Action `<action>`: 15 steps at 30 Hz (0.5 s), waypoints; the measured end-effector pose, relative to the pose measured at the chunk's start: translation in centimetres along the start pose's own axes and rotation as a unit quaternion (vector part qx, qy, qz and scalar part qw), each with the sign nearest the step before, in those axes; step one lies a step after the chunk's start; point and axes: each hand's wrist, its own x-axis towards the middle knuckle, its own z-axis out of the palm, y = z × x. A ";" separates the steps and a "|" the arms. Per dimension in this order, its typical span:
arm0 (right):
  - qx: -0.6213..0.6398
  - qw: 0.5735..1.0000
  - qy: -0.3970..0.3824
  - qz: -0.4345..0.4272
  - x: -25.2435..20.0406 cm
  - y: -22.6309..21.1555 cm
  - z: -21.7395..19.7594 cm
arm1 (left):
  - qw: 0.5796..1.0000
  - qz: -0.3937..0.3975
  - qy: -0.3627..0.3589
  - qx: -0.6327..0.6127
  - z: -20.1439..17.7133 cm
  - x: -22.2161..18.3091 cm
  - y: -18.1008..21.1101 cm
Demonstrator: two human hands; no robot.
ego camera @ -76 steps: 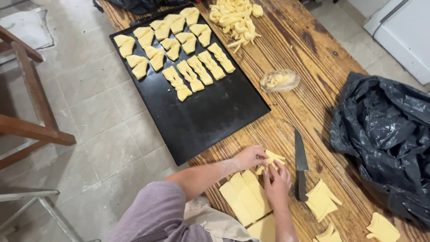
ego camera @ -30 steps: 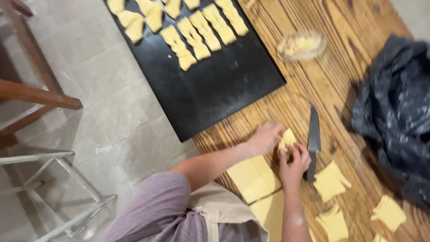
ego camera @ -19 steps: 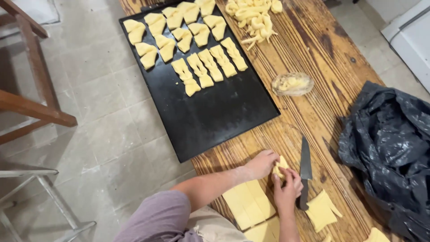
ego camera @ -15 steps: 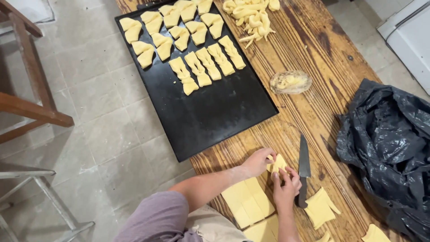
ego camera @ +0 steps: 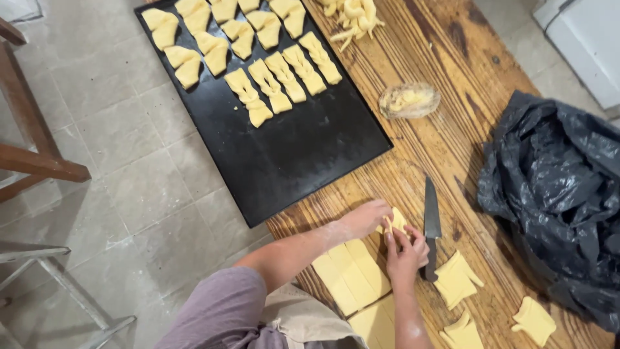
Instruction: Cutting dough into squares and folding them into star-shaped pastries before placing them on a baking sheet.
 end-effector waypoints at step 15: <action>0.115 0.990 0.087 0.004 0.7 1.9 3.1 | 0.971 0.139 0.159 -0.116 2.3 -0.3 -5.5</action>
